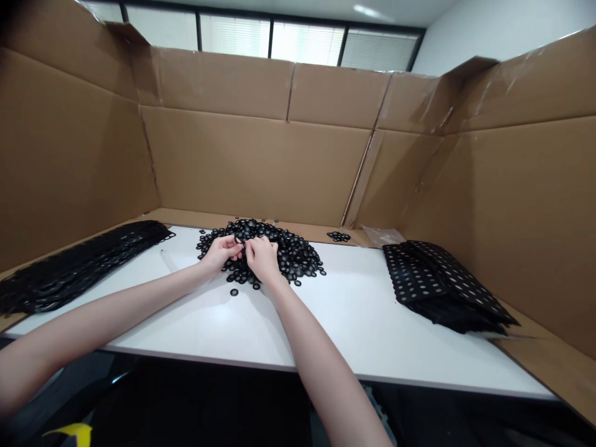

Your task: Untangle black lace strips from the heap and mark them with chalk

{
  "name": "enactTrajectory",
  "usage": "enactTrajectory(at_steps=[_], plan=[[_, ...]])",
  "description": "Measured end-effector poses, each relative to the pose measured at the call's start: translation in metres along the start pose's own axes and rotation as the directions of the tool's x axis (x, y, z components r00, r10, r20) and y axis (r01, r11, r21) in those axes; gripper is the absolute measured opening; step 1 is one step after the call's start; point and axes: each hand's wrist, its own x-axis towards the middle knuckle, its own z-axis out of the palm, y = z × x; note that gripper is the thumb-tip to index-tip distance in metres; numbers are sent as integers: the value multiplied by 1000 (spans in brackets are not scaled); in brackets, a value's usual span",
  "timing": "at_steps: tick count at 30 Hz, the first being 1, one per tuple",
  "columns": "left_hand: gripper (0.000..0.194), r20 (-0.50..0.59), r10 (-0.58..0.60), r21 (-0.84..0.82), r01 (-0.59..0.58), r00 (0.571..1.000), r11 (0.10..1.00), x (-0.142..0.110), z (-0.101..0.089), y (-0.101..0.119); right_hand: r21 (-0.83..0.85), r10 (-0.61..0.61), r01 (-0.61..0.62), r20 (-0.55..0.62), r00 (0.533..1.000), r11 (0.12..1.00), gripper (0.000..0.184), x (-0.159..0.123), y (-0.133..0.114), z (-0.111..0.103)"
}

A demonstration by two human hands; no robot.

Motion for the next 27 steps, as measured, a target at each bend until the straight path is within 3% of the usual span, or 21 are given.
enactTrajectory(at_steps=[5, 12, 17, 19, 22, 25, 27], plan=[[30, 5, -12, 7, 12, 1000, 1000, 0, 0, -3, 64, 29, -26, -53, 998, 998, 27, 2, 6, -1], [25, 62, -11, 28, 9, 998, 1000, 2, -6, -8, 259, 172, -134, -132, 976, 957, 30, 8, 22, 3], [26, 129, -108, -40, 114, 986, 993, 1, -15, -14, 369, 288, -192, -226, 931, 910, 35, 10, 37, 2], [26, 154, -136, -53, 146, 979, 988, 1, -17, -15, 326, 333, -263, -181, 925, 908, 30, 8, 44, 0], [26, 130, -135, -59, 144, 982, 988, 3, -17, -15, 194, 318, -300, -71, 945, 934, 14, 4, 47, -3], [28, 96, -123, -69, 130, 988, 989, 4, -15, -13, 143, 267, -242, -191, 945, 960, 24, 3, 35, -11], [29, 74, -106, -92, 113, 992, 989, 4, -14, -11, 173, 178, -139, -237, 955, 975, 25, 3, 23, -17]])
